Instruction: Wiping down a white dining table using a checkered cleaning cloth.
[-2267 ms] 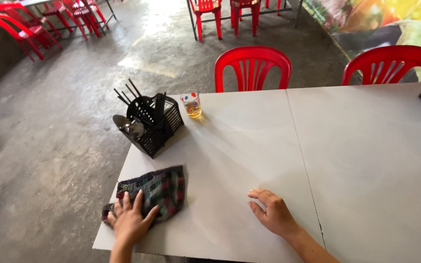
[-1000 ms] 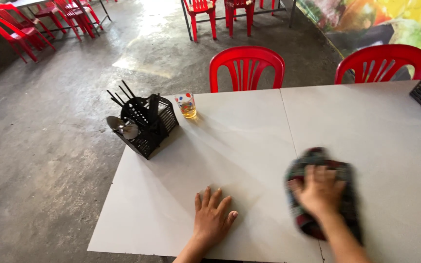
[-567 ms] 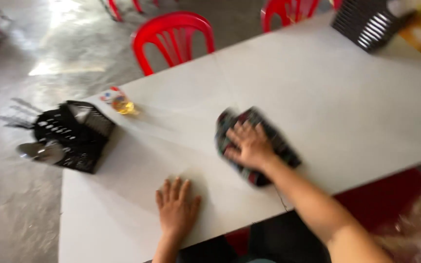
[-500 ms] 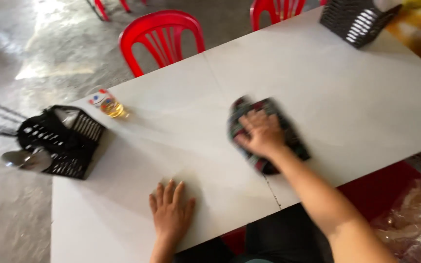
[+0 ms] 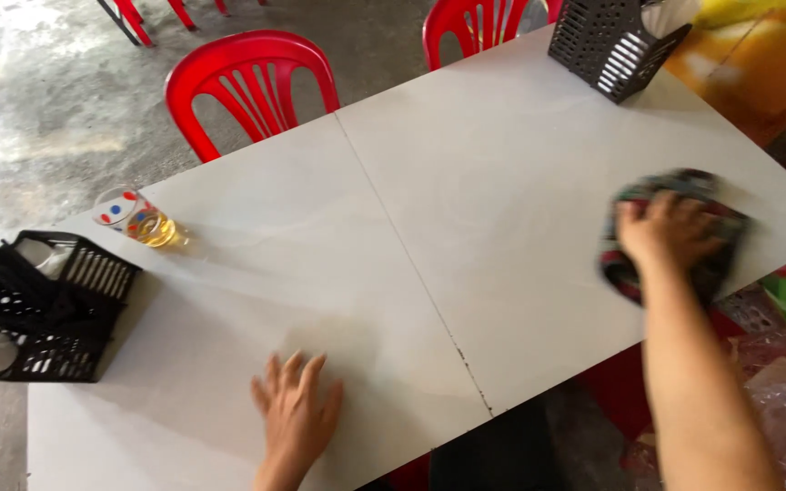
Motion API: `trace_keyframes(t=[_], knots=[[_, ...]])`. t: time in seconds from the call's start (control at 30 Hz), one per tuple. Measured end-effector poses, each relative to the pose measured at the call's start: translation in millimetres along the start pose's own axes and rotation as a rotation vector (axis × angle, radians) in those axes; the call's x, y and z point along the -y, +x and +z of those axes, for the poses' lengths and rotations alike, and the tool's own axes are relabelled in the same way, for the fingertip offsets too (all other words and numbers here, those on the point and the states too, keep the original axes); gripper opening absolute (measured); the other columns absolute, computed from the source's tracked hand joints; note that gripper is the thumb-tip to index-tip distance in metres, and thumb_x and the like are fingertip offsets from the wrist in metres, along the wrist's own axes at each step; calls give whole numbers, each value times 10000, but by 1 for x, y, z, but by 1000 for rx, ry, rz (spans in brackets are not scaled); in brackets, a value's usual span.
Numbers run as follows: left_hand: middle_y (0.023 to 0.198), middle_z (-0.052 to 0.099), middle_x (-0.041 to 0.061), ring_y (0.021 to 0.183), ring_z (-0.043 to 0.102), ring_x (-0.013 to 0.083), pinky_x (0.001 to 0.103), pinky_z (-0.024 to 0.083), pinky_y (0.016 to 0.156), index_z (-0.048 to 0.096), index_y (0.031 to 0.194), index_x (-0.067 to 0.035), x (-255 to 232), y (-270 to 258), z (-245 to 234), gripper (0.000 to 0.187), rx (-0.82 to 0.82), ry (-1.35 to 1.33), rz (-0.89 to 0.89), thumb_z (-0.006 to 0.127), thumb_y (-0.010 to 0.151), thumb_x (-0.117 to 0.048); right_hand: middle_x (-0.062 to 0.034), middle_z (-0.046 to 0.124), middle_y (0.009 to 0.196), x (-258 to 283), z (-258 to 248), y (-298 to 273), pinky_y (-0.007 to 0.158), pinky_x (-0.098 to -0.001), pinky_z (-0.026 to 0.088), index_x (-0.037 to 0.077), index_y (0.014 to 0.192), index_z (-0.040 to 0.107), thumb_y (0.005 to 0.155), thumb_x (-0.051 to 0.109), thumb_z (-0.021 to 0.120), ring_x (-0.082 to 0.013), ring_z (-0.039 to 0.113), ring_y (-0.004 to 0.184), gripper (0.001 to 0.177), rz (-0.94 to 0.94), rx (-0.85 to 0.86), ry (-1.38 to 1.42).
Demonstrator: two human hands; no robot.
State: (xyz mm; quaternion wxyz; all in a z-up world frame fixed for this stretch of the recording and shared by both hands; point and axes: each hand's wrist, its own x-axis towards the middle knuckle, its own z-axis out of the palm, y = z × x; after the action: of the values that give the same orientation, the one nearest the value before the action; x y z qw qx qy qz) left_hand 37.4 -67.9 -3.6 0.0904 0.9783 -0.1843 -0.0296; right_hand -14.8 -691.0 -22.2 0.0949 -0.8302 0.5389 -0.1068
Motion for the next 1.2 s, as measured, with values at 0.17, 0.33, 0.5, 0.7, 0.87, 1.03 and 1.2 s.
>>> trace_keyframes(t=[0.17,0.33,0.5,0.7,0.87,1.03,1.2], knots=[[1617,292,222,1488,115,491,690,50,1150,455,1507,-203,-76,91,-10,684,93,-89,215,644,915,-488,-276,313,1626,127,23,-80,1078,-817,136,161,1528,459,915,633,536,-537,244,1478,777,-412,-58,-30],[1592,362,188,1521,205,456,653,115,1209,439,1514,-194,-136,177,31,651,-81,-85,268,640,927,-391,-177,347,1623,236,62,-134,1114,-791,130,261,1532,471,911,651,545,-465,229,1498,737,-852,15,75],[1602,244,322,1510,144,509,666,47,1182,331,1613,-111,-167,189,33,815,-108,-224,326,633,940,-458,-105,315,1633,287,73,-103,1127,-752,131,385,1495,475,890,672,543,-416,209,1509,673,-1041,140,92],[1653,232,284,1551,120,480,639,12,1224,419,1542,-105,-170,178,14,754,-25,-182,283,543,952,-557,-14,448,1628,240,53,-15,1134,-769,272,394,1452,574,827,682,599,-412,340,1532,689,-876,-16,-49],[1652,187,299,1546,57,492,640,-22,1210,390,1550,-70,-168,182,13,771,14,-184,302,516,976,-568,-101,349,1619,85,148,162,1156,-633,245,347,1500,498,824,691,621,-461,264,1494,769,-746,1,-110],[1638,168,330,1539,24,520,668,-43,1194,376,1547,-44,-171,184,7,770,70,-188,297,513,981,-548,-122,357,1624,52,143,148,1142,-638,274,332,1525,470,824,702,581,-463,297,1497,800,-716,-37,-244],[1631,193,337,1534,55,528,686,-22,1183,387,1536,-25,-169,183,12,768,27,-195,319,513,978,-538,-143,366,1628,10,150,108,1128,-642,303,317,1549,443,824,712,542,-464,329,1500,832,-723,-86,-399]])
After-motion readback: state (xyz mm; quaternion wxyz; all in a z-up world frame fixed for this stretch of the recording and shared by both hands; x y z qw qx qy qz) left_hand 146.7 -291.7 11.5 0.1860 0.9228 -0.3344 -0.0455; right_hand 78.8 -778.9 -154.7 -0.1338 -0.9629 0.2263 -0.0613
